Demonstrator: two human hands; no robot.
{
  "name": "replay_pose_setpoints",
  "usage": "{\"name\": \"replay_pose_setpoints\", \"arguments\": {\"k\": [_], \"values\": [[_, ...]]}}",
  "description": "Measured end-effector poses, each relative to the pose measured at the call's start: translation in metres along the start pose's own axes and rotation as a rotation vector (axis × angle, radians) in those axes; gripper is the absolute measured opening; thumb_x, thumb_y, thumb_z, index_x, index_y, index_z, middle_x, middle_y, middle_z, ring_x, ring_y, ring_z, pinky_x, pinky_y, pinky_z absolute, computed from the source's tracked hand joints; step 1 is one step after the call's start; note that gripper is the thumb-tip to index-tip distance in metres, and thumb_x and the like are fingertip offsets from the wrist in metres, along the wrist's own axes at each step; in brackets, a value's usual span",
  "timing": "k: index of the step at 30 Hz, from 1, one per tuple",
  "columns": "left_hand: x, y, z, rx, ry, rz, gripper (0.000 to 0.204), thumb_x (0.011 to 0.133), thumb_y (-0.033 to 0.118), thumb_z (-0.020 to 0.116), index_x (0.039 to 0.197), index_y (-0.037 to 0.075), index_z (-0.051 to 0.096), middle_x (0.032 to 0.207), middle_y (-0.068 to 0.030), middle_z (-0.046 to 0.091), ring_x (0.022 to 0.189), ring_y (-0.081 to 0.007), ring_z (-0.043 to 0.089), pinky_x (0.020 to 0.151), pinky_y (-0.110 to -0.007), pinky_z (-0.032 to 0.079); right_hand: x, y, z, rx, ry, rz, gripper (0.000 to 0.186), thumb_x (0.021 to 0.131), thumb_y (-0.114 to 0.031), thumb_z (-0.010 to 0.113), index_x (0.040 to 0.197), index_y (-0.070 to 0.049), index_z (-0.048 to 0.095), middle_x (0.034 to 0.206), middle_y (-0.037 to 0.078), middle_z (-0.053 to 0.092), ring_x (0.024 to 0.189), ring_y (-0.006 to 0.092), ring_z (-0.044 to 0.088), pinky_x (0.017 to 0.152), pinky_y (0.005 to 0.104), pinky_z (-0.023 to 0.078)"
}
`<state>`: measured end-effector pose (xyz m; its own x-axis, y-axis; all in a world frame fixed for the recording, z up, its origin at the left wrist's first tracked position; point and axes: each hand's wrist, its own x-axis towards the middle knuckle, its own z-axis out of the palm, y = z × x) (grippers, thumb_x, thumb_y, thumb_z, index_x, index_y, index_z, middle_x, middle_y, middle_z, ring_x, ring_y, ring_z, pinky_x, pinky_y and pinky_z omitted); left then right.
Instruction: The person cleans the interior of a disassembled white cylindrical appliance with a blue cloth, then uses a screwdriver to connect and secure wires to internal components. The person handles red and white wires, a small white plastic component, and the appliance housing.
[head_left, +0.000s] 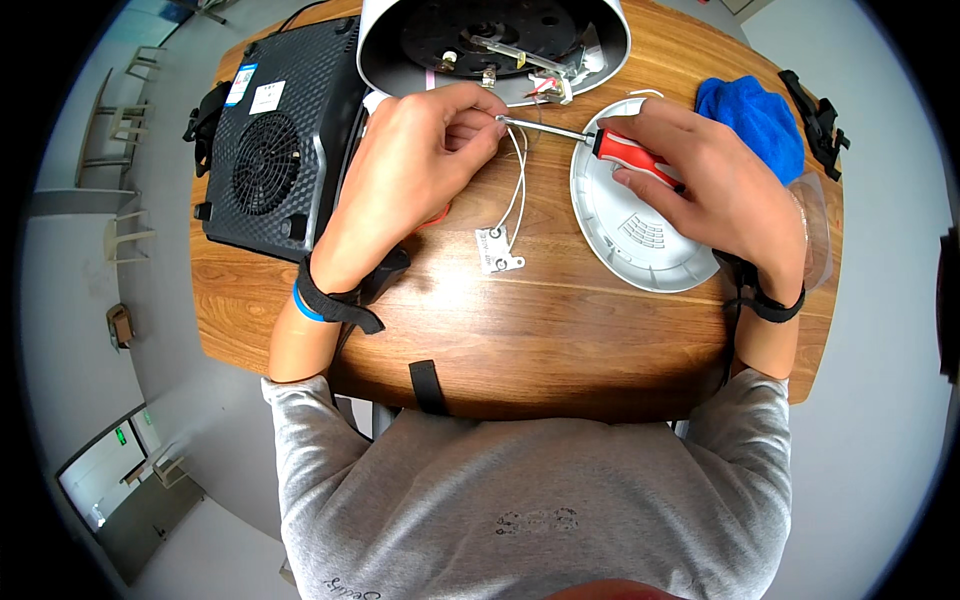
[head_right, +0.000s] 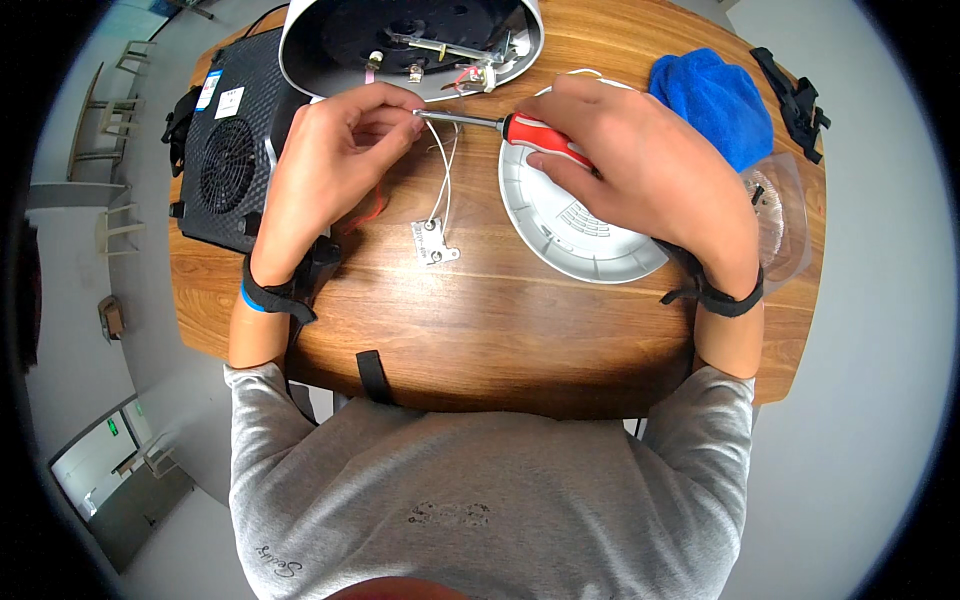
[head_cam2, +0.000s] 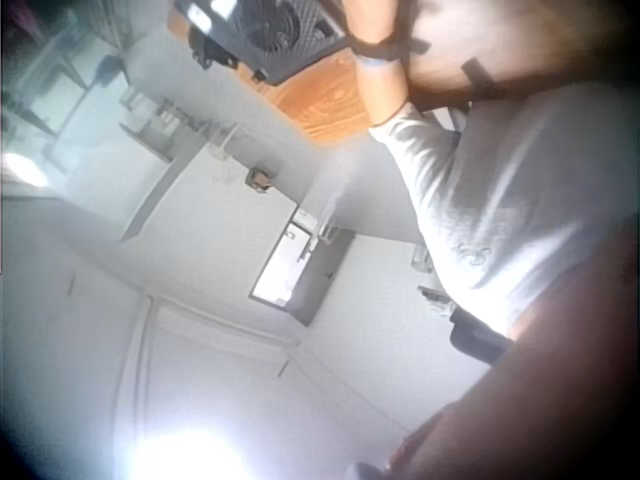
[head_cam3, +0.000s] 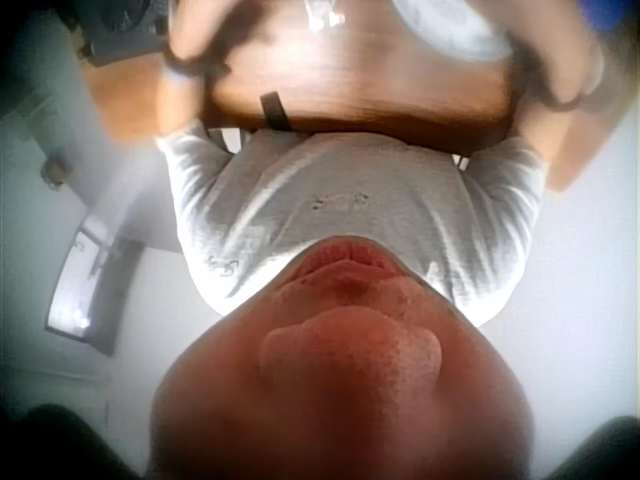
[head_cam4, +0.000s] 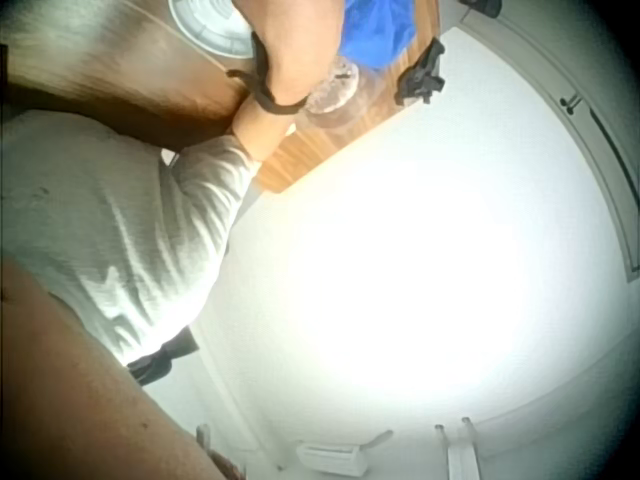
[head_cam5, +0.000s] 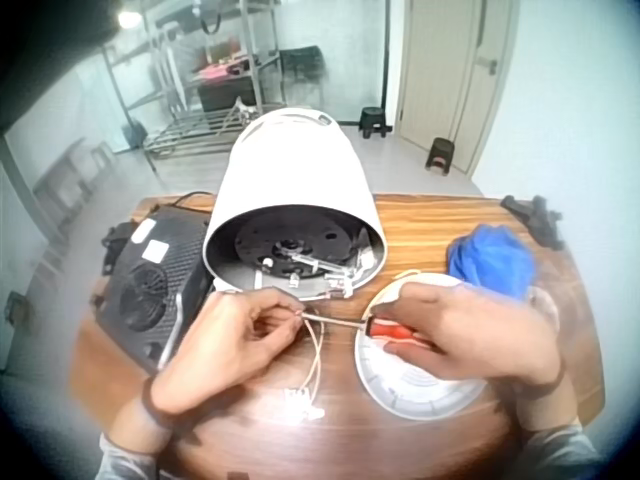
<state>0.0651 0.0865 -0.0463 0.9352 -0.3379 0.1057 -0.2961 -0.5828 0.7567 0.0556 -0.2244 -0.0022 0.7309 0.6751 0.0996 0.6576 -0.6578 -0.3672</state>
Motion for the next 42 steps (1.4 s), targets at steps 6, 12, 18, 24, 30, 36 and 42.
{"name": "replay_pose_setpoints", "arguments": {"k": [6, 12, 18, 24, 30, 36, 42], "values": [[0.002, 0.001, -0.001, 0.044, 0.027, 0.008, 0.023, 0.106, 0.005, 0.082, 0.127, -0.005, 0.082, 0.104, -0.0167, 0.089, 0.097, -0.0179, 0.086, 0.092, -0.033, 0.068, 0.001, 0.0, 0.013, 0.011, 0.078, 0.014, 0.034, 0.103, -0.017, 0.082, 0.131, 0.001, 0.078, 0.113, 0.021, 0.077, 0.105, 0.0428, 0.075, 0.091, 0.0495, 0.063], [0.008, -0.008, 0.0, 0.062, 0.043, 0.052, 0.026, 0.106, 0.006, 0.082, 0.131, -0.002, 0.083, 0.108, -0.0189, 0.088, 0.102, -0.0204, 0.087, 0.094, -0.034, 0.068, -0.001, -0.002, 0.024, 0.054, 0.133, 0.053, 0.045, 0.101, -0.014, 0.082, 0.142, -0.001, 0.069, 0.116, 0.021, 0.075, 0.104, 0.0426, 0.075, 0.09, 0.0497, 0.062], [0.011, -0.017, -0.002, 0.166, 0.094, 0.096, 0.024, 0.107, 0.007, 0.082, 0.129, -0.001, 0.085, 0.109, -0.0199, 0.088, 0.099, -0.0236, 0.087, 0.092, -0.035, 0.068, -0.002, -0.014, 0.022, 0.165, 0.071, 0.063, 0.055, 0.101, -0.006, 0.079, 0.153, -0.007, 0.061, 0.13, 0.02, 0.069, 0.1, 0.0419, 0.076, 0.086, 0.0485, 0.062], [0.014, -0.016, -0.003, 0.199, 0.089, 0.071, 0.026, 0.107, 0.007, 0.082, 0.132, -0.001, 0.084, 0.106, -0.0185, 0.088, 0.099, -0.022, 0.087, 0.092, -0.035, 0.068, 0.0, -0.015, 0.026, 0.095, 0.134, 0.056, 0.051, 0.101, -0.005, 0.078, 0.15, -0.009, 0.065, 0.127, 0.02, 0.07, 0.099, 0.0414, 0.076, 0.085, 0.0492, 0.061], [0.023, -0.021, 0.004, 0.1, 0.142, 0.073, 0.035, 0.106, 0.006, 0.083, 0.14, -0.004, 0.079, 0.105, -0.0164, 0.089, 0.098, -0.0187, 0.087, 0.091, -0.033, 0.069, 0.003, -0.013, 0.028, 0.059, 0.157, 0.039, 0.048, 0.101, -0.007, 0.079, 0.147, -0.008, 0.068, 0.125, 0.02, 0.071, 0.099, 0.0412, 0.076, 0.085, 0.0492, 0.061], [0.026, -0.021, 0.006, 0.165, 0.093, 0.046, 0.036, 0.104, 0.005, 0.083, 0.138, -0.006, 0.078, 0.106, -0.017, 0.089, 0.098, -0.0186, 0.087, 0.09, -0.033, 0.069, 0.003, -0.003, 0.029, 0.091, 0.147, 0.036, 0.046, 0.101, -0.007, 0.079, 0.146, -0.01, 0.069, 0.126, 0.019, 0.071, 0.101, 0.041, 0.076, 0.087, 0.0492, 0.061], [0.032, -0.015, 0.004, 0.153, 0.052, 0.026, 0.037, 0.103, 0.004, 0.084, 0.138, -0.006, 0.078, 0.106, -0.0171, 0.089, 0.098, -0.0195, 0.088, 0.09, -0.033, 0.069, 0.002, 0.011, 0.032, 0.155, 0.074, 0.032, 0.055, 0.101, -0.008, 0.079, 0.154, -0.012, 0.063, 0.129, 0.018, 0.07, 0.105, 0.0417, 0.075, 0.089, 0.0501, 0.062]]}}
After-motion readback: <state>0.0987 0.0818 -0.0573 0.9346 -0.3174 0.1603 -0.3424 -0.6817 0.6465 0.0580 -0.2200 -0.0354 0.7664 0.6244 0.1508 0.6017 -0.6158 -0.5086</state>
